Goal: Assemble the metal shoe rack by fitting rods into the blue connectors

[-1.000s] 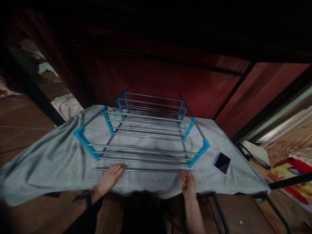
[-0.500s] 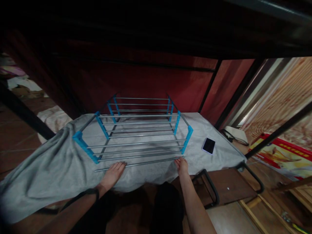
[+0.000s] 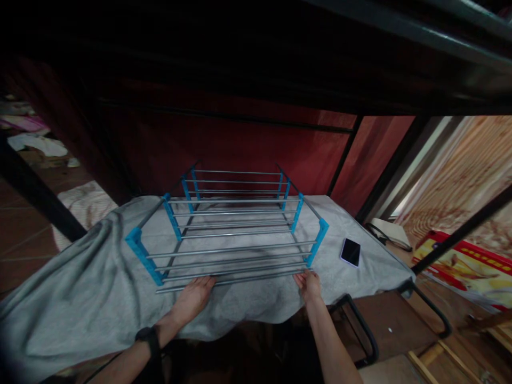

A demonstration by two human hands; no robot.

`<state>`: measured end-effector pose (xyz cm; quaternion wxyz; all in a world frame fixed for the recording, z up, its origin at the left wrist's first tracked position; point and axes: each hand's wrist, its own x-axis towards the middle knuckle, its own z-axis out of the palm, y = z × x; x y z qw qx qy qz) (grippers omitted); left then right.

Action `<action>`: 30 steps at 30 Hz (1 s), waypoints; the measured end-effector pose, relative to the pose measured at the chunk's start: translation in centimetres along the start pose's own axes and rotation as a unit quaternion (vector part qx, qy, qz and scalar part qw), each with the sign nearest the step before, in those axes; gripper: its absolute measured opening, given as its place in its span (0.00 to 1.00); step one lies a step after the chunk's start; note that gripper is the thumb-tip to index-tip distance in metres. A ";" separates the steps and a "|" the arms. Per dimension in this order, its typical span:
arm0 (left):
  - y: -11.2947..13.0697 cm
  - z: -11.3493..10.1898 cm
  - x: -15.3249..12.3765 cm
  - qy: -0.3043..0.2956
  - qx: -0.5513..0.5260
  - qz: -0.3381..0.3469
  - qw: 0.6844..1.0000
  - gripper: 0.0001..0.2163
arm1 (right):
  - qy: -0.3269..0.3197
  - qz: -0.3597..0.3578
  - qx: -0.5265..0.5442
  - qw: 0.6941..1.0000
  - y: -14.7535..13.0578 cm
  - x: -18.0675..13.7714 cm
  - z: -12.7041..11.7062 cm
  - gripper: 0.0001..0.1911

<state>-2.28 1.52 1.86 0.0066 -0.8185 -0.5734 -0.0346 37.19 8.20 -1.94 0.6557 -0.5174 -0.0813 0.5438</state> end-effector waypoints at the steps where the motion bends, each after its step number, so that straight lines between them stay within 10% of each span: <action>1: 0.0 0.2 0.3 0.005 -0.011 -0.004 1.000 0.23 | -0.001 -0.010 0.006 1.000 0.1 0.0 -0.1 0.12; 8: 0.2 1.3 2.0 0.014 -0.095 0.032 0.995 0.18 | -0.011 -0.067 0.033 0.997 -0.7 0.6 -1.6 0.20; 17: -0.1 1.3 2.7 0.045 -0.198 0.041 0.978 0.15 | -0.022 -0.065 0.026 0.997 -2.1 0.6 -2.3 0.05; 30: 2.0 0.2 1.4 0.073 -0.128 0.055 0.988 0.14 | -0.023 0.014 0.010 1.000 -2.0 -1.1 -3.3 0.05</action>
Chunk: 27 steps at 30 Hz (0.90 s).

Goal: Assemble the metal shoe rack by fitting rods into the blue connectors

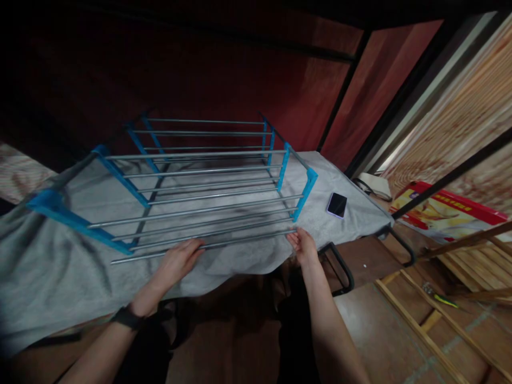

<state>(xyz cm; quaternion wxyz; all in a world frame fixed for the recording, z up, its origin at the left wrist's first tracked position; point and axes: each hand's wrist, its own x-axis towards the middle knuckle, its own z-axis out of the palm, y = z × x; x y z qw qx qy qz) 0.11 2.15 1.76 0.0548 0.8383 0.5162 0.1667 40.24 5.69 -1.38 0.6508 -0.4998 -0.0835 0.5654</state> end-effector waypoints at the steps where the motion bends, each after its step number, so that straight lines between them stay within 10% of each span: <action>1: 0.1 -0.1 0.1 -0.003 0.010 -0.002 1.000 0.15 | 0.001 0.004 -0.001 1.000 -0.1 0.0 -0.1 0.05; 27: -0.6 0.4 1.7 -0.057 -0.046 -0.025 0.997 0.15 | -0.026 0.000 -0.006 1.000 0.6 -0.1 2.0 0.05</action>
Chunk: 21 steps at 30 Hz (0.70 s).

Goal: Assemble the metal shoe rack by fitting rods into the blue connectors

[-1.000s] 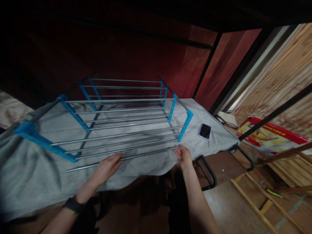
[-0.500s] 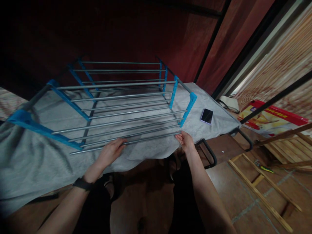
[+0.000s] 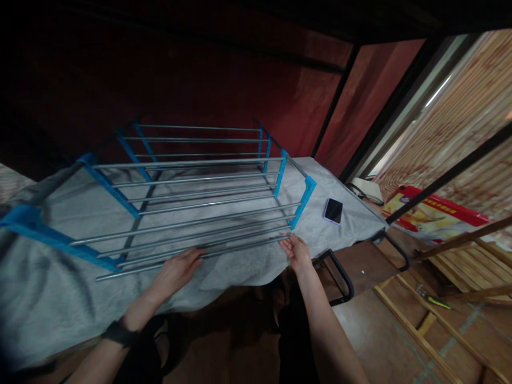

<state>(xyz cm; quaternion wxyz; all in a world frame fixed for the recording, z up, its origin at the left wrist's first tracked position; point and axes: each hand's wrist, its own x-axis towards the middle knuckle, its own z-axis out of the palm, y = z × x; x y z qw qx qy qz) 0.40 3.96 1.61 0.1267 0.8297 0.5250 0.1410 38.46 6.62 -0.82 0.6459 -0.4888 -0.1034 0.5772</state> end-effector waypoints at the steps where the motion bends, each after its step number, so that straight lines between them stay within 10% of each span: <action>1: 0.1 0.0 0.0 -0.002 -0.007 0.001 1.000 0.15 | -0.001 -0.001 0.002 1.000 0.2 0.0 0.1 0.05; 21: 0.5 1.9 1.7 0.005 -0.016 0.023 1.000 0.15 | -0.042 0.038 0.020 0.998 1.7 -0.1 1.8 0.03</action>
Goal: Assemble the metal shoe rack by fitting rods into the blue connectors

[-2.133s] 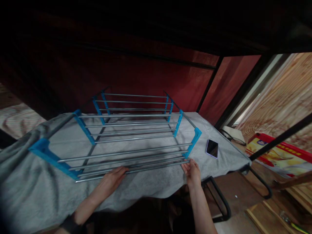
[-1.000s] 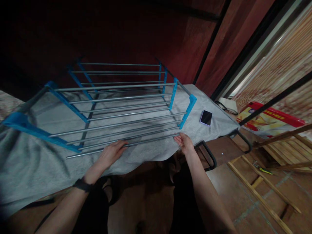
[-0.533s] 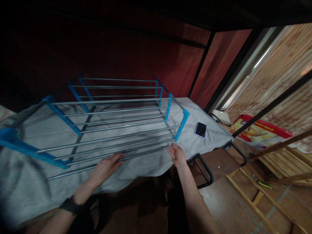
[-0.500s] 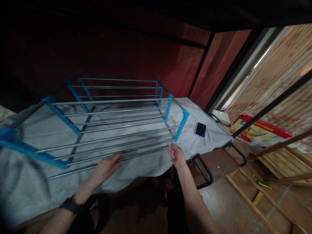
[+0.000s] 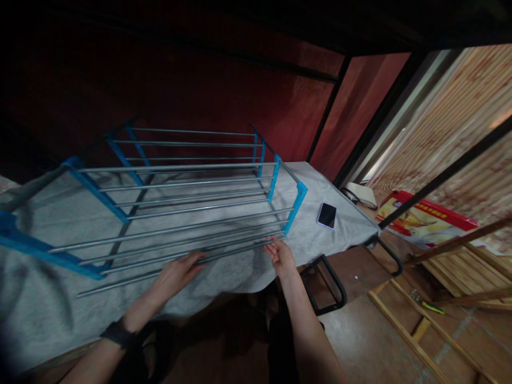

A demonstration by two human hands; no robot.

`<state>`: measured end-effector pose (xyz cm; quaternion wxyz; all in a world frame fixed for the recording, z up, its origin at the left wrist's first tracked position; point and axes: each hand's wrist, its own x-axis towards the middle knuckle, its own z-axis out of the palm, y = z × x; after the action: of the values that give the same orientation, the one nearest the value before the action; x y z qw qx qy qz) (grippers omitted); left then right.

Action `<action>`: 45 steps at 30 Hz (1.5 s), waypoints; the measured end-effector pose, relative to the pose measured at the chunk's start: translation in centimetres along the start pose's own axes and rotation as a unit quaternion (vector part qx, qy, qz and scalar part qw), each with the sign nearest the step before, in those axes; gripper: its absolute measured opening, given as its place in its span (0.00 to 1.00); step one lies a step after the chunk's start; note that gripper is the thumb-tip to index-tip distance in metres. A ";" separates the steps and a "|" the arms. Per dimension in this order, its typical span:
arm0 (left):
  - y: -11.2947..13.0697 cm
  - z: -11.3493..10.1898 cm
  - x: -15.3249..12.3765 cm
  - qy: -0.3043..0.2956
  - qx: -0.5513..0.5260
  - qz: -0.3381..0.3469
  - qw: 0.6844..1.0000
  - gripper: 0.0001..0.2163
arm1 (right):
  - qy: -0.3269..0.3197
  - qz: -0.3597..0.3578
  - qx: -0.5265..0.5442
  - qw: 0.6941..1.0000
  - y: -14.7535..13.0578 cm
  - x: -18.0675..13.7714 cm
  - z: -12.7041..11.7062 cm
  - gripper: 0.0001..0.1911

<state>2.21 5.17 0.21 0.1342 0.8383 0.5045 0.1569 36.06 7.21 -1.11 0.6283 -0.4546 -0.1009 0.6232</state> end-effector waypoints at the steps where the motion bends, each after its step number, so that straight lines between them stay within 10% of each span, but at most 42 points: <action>1: 0.1 0.0 0.0 -0.002 0.003 -0.003 1.000 0.15 | -0.001 0.006 -0.003 1.000 0.0 0.0 0.0 0.03; 45: 1.0 -1.5 -0.6 -0.008 0.031 -0.012 0.999 0.08 | 0.033 0.030 -0.027 0.999 1.3 0.5 0.4 0.05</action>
<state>2.14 4.25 1.85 0.1135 0.8374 0.5178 0.1331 35.02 7.58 -2.03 0.5997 -0.4941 -0.0832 0.6239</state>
